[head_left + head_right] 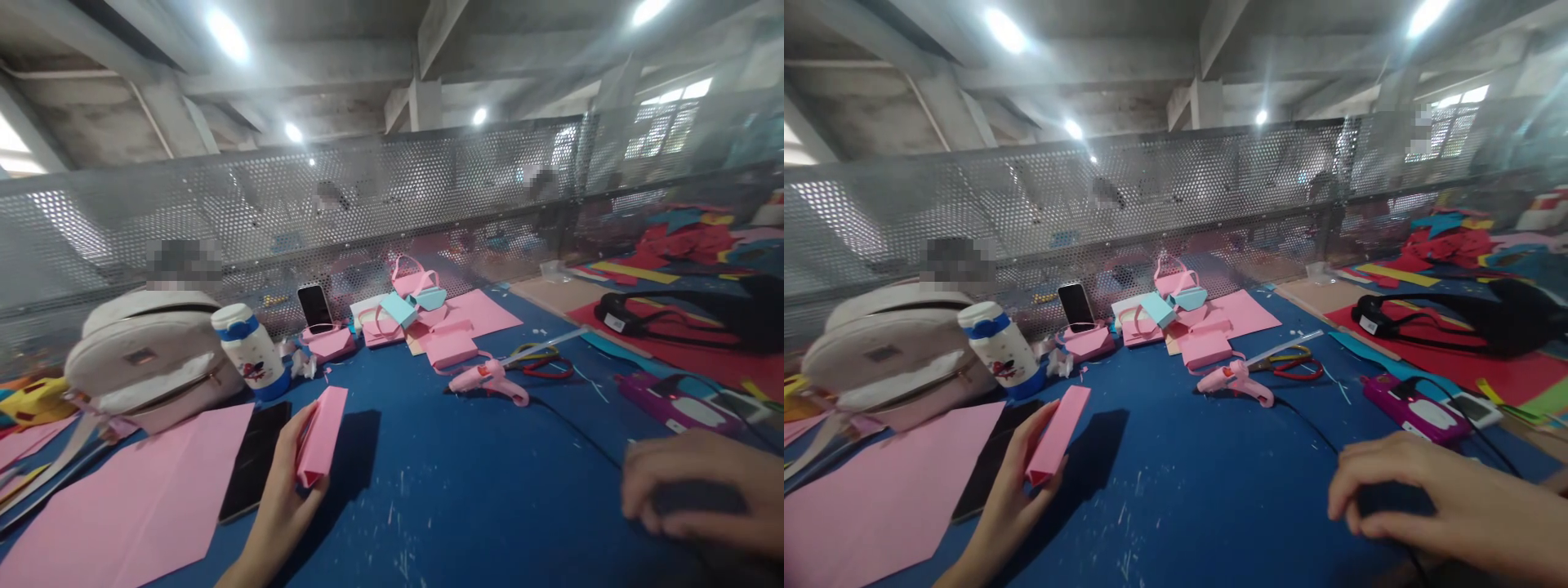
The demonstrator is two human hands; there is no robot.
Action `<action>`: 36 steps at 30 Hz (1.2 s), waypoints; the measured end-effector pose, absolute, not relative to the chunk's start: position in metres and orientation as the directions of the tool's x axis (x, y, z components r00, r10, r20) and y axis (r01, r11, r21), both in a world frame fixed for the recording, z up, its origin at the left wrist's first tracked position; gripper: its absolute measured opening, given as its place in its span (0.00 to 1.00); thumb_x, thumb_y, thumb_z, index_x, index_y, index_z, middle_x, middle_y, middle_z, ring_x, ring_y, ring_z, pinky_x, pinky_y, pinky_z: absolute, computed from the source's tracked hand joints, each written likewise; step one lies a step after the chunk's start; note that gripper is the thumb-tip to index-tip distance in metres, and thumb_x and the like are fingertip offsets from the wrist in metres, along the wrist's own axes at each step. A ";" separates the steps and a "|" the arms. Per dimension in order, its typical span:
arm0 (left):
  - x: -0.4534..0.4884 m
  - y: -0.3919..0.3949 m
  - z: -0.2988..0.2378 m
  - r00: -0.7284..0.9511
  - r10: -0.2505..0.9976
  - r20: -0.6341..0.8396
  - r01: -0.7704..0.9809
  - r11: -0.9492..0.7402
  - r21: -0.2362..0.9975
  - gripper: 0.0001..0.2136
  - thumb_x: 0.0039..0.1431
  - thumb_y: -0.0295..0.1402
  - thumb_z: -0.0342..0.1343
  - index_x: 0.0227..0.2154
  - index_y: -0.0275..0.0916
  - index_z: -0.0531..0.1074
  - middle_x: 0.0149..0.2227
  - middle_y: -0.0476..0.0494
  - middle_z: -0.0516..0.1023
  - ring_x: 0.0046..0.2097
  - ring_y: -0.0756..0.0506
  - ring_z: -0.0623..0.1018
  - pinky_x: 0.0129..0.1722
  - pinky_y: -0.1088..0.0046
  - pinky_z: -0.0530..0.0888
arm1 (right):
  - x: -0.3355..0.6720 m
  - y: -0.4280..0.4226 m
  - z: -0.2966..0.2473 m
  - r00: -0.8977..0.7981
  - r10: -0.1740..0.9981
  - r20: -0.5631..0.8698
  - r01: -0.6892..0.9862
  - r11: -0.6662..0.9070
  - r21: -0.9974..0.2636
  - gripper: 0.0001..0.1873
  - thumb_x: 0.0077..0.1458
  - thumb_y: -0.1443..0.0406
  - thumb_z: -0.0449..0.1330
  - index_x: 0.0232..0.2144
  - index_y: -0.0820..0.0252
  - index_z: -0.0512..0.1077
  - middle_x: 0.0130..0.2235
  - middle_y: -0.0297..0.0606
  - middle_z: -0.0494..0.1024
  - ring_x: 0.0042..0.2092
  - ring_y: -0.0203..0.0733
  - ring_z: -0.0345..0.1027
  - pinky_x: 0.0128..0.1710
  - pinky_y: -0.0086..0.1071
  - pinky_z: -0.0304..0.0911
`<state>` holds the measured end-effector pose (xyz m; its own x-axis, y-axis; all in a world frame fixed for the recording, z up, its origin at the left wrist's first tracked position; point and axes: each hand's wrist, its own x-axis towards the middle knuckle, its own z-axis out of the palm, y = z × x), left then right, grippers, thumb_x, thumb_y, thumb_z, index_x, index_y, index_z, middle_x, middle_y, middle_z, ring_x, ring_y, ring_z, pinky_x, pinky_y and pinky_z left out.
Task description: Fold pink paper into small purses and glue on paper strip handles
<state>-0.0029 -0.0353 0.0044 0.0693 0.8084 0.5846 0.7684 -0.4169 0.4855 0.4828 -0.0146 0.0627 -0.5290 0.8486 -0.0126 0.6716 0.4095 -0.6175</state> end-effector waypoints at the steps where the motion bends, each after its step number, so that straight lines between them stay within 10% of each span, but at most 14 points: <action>1: -0.003 -0.035 0.005 0.070 0.807 0.586 0.771 -0.417 0.481 0.29 0.64 0.33 0.52 0.66 0.44 0.51 0.64 0.33 0.60 0.64 0.34 0.64 0.61 0.50 0.64 | 0.475 -0.010 0.067 -0.575 0.815 -0.075 0.650 0.400 -0.646 0.08 0.57 0.55 0.62 0.33 0.41 0.82 0.36 0.45 0.81 0.40 0.47 0.77 0.43 0.38 0.72; 9: -0.004 -0.034 0.003 0.067 0.822 0.566 0.759 -0.411 0.506 0.29 0.63 0.33 0.52 0.66 0.44 0.51 0.64 0.34 0.60 0.64 0.33 0.64 0.62 0.49 0.63 | 0.399 0.011 0.035 -0.647 0.753 -0.117 0.654 0.471 -0.592 0.19 0.63 0.58 0.57 0.56 0.46 0.70 0.65 0.38 0.63 0.67 0.55 0.53 0.65 0.52 0.53; 18: -0.011 -0.031 -0.003 0.063 0.842 0.535 0.743 -0.398 0.539 0.30 0.63 0.33 0.52 0.66 0.46 0.51 0.65 0.36 0.59 0.64 0.33 0.64 0.62 0.49 0.64 | 0.351 0.040 0.008 -0.709 0.698 0.102 0.625 0.688 -0.368 0.31 0.58 0.69 0.62 0.63 0.60 0.61 0.55 0.48 0.72 0.54 0.52 0.68 0.54 0.47 0.68; 36: 0.006 -0.034 0.004 -0.076 0.871 0.485 0.662 -0.320 0.678 0.26 0.64 0.42 0.52 0.64 0.49 0.58 0.64 0.40 0.63 0.63 0.31 0.65 0.62 0.48 0.63 | 0.333 0.047 0.011 -0.741 0.660 0.119 0.613 0.739 -0.279 0.20 0.62 0.74 0.43 0.49 0.63 0.71 0.47 0.48 0.76 0.42 0.47 0.72 0.41 0.36 0.69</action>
